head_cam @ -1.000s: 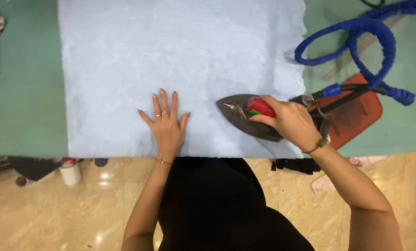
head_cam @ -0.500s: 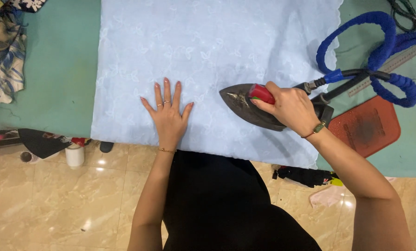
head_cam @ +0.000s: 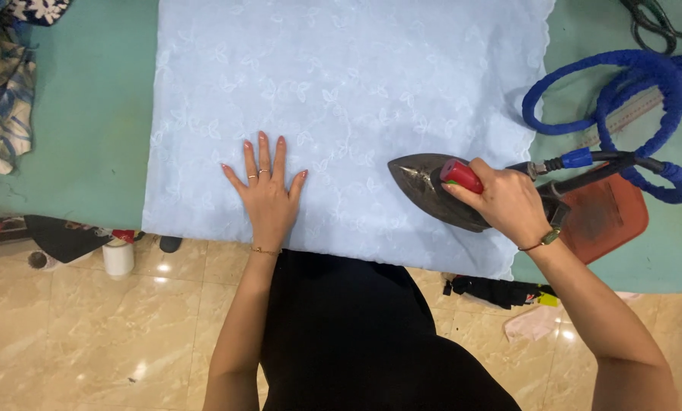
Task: The recorder is ironing a piece of light blue fabric on a workbench in a sewing area.
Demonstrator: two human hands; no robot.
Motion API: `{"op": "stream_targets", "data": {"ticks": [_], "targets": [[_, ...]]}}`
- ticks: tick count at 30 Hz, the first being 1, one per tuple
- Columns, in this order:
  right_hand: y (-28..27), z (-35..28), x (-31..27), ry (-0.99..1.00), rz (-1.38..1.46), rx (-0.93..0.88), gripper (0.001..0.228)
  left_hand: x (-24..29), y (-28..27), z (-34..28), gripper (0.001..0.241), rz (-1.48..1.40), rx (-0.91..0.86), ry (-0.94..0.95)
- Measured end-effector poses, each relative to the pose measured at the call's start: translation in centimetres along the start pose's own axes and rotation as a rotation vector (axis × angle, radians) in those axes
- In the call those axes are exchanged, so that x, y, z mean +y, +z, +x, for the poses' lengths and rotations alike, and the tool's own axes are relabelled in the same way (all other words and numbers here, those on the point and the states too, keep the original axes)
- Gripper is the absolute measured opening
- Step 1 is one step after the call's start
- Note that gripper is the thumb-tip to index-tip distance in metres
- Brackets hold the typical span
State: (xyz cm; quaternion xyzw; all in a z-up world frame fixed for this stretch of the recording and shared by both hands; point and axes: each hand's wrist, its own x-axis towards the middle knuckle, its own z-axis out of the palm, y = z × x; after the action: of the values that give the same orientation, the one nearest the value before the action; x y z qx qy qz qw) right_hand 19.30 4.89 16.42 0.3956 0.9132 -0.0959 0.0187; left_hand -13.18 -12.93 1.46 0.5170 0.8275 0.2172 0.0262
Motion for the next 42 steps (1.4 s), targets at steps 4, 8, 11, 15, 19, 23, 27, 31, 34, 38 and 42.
{"op": "stream_targets", "data": {"ticks": [4,8,11,15,19,23,27,31,34,38,42], "targets": [[0.1,2.0,-2.6,-0.076,-0.007,0.037,0.047,-2.4,-0.7,0.4,0.07,0.043,0.043,-0.059],[0.6,5.3,-6.1,-0.175,-0.028,0.051,0.052,-5.1,-2.8,1.1,0.068,0.04,0.039,-0.154],[1.0,8.3,-8.6,-0.234,-0.01,0.043,0.052,-7.1,-3.4,1.4,0.067,0.053,0.039,-0.2],[1.7,12.5,-11.5,-0.323,0.039,0.07,0.05,-8.7,-3.8,2.2,0.068,0.055,-0.001,-0.254],[1.7,15.4,-13.3,-0.353,0.031,0.102,0.053,-8.8,-3.7,1.8,0.068,0.042,0.054,-0.245],[1.9,16.5,-14.0,-0.297,0.06,0.058,0.053,-8.9,-3.5,1.6,0.067,0.024,0.111,-0.229],[2.2,16.3,-13.7,-0.331,0.022,0.136,0.054,-8.9,-3.3,1.6,0.066,0.008,0.123,-0.222],[1.7,16.1,-13.9,-0.297,0.041,0.109,0.055,-8.9,-3.4,1.6,0.066,-0.003,0.127,-0.215],[1.5,15.7,-13.7,-0.28,0.033,0.086,0.055,-8.8,-3.7,1.8,0.066,-0.013,0.121,-0.219],[1.0,13.8,-12.8,-0.211,0.043,0.013,0.054,-8.5,-4.2,1.8,0.065,-0.017,0.112,-0.221],[0.5,11.3,-11.8,-0.187,0.046,-0.018,0.052,-8.3,-4.5,1.9,0.065,-0.043,0.109,-0.23]]}}
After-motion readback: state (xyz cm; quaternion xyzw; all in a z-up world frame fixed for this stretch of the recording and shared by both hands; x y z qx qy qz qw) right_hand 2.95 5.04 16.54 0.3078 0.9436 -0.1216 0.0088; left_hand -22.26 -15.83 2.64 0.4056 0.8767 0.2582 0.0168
